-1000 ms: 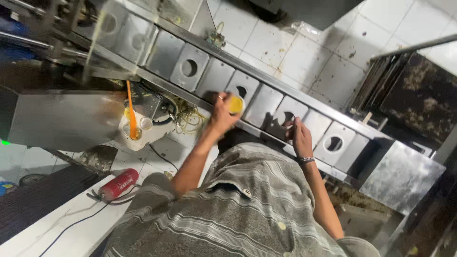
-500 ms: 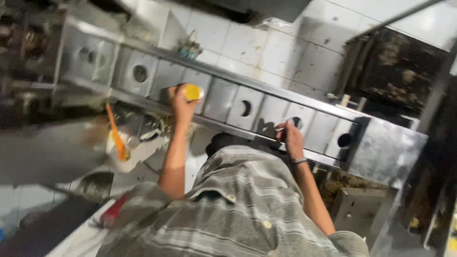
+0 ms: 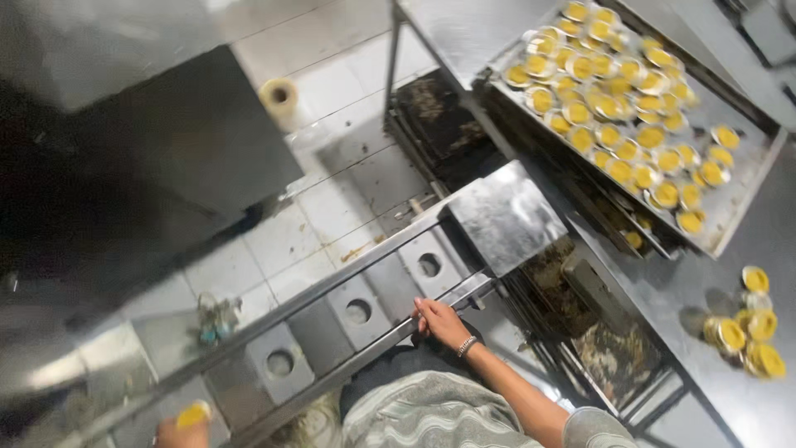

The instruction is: The person picks up individual yellow pastries in metal molds from a tray by hand and places them onto a moving conveyor belt.

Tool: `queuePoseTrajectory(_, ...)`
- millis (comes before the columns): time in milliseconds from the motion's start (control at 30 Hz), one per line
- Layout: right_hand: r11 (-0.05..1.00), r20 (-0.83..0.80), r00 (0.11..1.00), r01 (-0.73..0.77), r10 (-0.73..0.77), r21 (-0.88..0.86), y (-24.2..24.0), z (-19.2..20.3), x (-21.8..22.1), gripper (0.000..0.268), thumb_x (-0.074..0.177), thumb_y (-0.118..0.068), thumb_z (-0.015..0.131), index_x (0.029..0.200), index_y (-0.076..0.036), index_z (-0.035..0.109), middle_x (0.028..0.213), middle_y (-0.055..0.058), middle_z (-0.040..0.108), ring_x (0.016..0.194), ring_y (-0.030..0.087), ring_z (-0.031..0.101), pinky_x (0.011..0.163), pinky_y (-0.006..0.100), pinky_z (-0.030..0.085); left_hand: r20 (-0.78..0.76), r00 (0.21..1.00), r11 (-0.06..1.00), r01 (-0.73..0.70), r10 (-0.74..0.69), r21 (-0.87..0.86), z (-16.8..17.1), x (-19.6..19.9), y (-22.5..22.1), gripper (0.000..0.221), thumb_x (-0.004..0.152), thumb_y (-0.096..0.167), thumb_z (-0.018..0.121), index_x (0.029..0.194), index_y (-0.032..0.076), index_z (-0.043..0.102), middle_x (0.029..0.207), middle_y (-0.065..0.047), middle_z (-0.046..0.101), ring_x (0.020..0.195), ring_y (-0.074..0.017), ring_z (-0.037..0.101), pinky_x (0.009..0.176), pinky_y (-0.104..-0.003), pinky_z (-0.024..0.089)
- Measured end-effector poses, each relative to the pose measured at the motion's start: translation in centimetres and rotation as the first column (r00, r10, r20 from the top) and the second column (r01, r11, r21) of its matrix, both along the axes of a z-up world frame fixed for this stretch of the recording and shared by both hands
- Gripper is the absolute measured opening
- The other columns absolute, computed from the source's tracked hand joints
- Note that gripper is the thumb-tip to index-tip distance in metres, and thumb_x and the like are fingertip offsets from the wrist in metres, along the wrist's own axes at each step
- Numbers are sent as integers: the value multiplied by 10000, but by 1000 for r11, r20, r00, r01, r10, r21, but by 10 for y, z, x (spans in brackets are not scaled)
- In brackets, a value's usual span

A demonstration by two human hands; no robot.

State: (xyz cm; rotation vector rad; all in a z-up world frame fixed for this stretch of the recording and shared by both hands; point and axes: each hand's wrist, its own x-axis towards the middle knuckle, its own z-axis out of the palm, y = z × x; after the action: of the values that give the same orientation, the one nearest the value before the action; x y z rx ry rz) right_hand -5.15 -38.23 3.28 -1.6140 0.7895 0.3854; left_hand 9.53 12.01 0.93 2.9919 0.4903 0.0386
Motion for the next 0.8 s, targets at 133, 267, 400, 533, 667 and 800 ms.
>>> queuePoseTrajectory(133,995,16,995,100,-100,11,-29,-11,-25,467,1040,-442,458,863,-80,694,593,43,676,524,119,595,599,255,493,142,984,986,86,-106,145,-6,36,-38,261,914,270,806,988,55,680,916,-164,668,897,-380,673,807,-463,507)
queuePoseTrajectory(267,977,62,977,199,-204,72,-71,20,-35,384,1042,-393,492,877,-97,672,606,62,662,523,112,565,567,240,450,255,956,963,77,-145,258,-6,35,-85,371,967,372,821,993,43,651,938,-169,635,917,-366,660,843,-461,504)
queuePoseTrajectory(400,970,18,970,244,-243,-24,-131,66,-40,307,1005,-341,577,902,-92,724,656,22,713,568,107,613,604,253,489,229,950,957,152,-211,249,7,40,-197,472,913,430,799,1123,29,664,986,-207,657,1004,-375,635,903,-483,464)
queuePoseTrajectory(533,957,204,942,283,-265,-65,-222,68,-62,155,966,-245,654,927,-113,725,663,13,689,592,92,605,613,241,518,319,825,802,547,-467,-238,-1,51,-392,635,800,272,801,1363,18,653,1257,-246,582,1275,-374,473,1130,-490,381)
queuePoseTrajectory(667,934,189,928,343,-320,-103,-334,138,-84,139,952,-218,670,929,-109,754,650,7,692,613,83,612,634,241,502,288,741,647,671,-607,-363,79,9,-593,420,863,204,762,1253,70,680,1320,-211,560,1309,-380,453,1121,-530,362)
queuePoseTrajectory(800,858,251,928,355,-275,-372,-464,154,-124,164,945,-199,723,1077,-115,771,787,139,777,771,282,743,756,407,585,393,544,390,826,-741,-407,106,-29,-737,345,831,56,773,1168,37,698,1197,-167,606,1256,-351,555,1094,-509,391)
